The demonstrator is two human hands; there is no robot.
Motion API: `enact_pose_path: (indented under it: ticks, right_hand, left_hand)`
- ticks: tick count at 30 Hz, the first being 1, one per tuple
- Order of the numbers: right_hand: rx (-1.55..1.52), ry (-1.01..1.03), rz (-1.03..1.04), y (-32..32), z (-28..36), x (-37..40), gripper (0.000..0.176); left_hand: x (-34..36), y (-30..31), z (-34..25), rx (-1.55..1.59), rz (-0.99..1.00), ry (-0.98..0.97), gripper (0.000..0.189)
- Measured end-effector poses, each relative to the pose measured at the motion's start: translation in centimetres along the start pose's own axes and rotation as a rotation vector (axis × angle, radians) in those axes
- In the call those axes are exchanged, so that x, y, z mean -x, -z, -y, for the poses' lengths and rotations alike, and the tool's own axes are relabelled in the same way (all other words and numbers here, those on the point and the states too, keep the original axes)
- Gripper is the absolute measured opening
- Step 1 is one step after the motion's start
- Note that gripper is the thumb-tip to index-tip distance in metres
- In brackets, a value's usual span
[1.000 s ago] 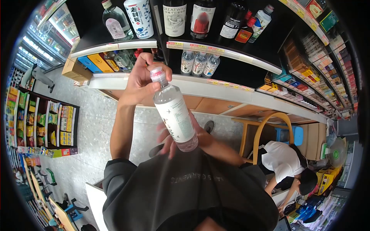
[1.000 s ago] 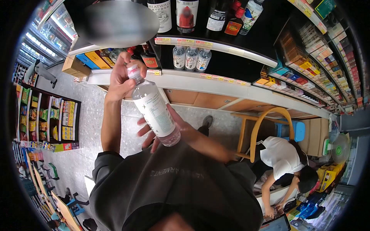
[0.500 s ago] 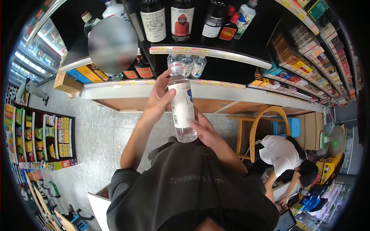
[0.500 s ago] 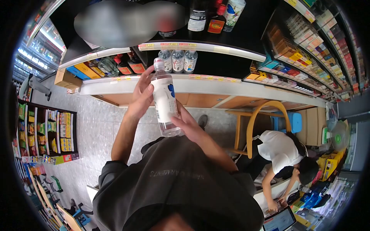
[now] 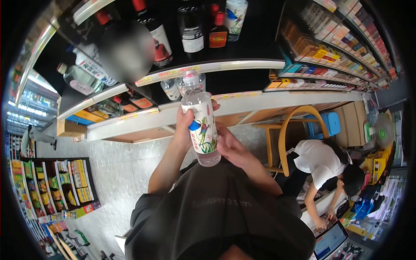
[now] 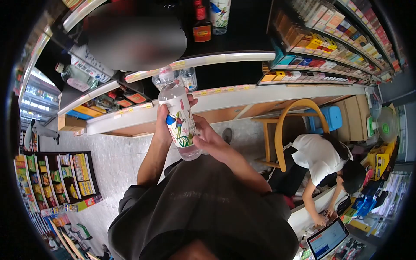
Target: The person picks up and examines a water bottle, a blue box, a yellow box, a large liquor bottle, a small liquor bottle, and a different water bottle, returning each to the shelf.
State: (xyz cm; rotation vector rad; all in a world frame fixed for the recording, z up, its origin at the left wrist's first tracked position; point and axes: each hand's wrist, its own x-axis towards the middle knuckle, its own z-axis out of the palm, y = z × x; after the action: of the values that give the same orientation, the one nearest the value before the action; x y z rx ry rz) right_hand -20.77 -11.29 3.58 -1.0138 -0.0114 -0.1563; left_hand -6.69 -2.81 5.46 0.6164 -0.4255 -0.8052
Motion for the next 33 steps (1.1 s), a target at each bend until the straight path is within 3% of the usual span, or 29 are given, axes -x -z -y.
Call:
enact_pose_path:
  ticks: [3,5,7,8,10,12,14,15,16,18,21,28,33]
  right_hand:
    - [0.138,0.008,-0.035,1.7,2.2,-0.7,0.077]
    - [0.244,0.005,-0.080,2.6,4.0,-1.3,0.087]
    - [0.310,0.037,-0.095,3.0,6.0,-1.8,0.087]
    - [0.373,0.065,-0.108,3.3,6.9,-2.2,0.086]
    - [0.401,0.101,-0.131,4.7,8.8,-3.6,0.085]
    - [0.616,0.312,-0.176,6.6,10.7,-5.5,0.085]
    - [0.632,0.331,-0.231,8.6,12.3,-7.4,0.079]
    - [0.658,0.369,-0.247,9.7,13.0,-8.4,0.078]
    - [0.682,0.407,-0.262,10.8,13.5,-9.4,0.078]
    - [0.888,0.404,-0.398,13.7,13.9,-11.3,0.076]
    - [0.795,0.490,-0.379,15.4,14.7,-14.4,0.072]
    - [0.846,0.436,-0.387,17.4,13.6,-18.3,0.066]
    - [0.903,0.374,-0.442,17.0,12.7,-19.3,0.066]
  left_hand:
    - [-2.6,-2.3,-0.4,-0.327,0.235,-0.190,0.079]
    - [-4.1,-3.4,-0.6,-0.388,0.295,-0.199,0.079]
    - [-5.8,-4.8,-0.7,-0.450,0.399,-0.217,0.075]
    - [-6.4,-5.4,-0.7,-0.450,0.403,-0.217,0.075]
    - [-7.5,-6.3,-1.0,-0.738,0.273,-0.336,0.070]
    - [-8.2,-6.7,-0.4,-0.706,0.249,-0.429,0.063]
    - [-8.1,-5.4,0.9,-0.781,0.143,-0.556,0.056]
    - [-7.6,-4.8,1.6,-0.831,0.078,-0.531,0.044]
    - [-6.9,-3.7,2.1,-0.836,0.075,-0.538,0.044]
    - [-5.1,-1.4,2.9,-0.967,0.108,-0.176,0.033]
    - [-2.3,0.6,4.1,-1.023,0.003,-0.040,0.025]
    - [3.1,6.7,5.5,-1.122,-0.296,0.118,0.021]
    - [5.9,9.3,5.4,-1.003,-0.448,0.146,0.029]
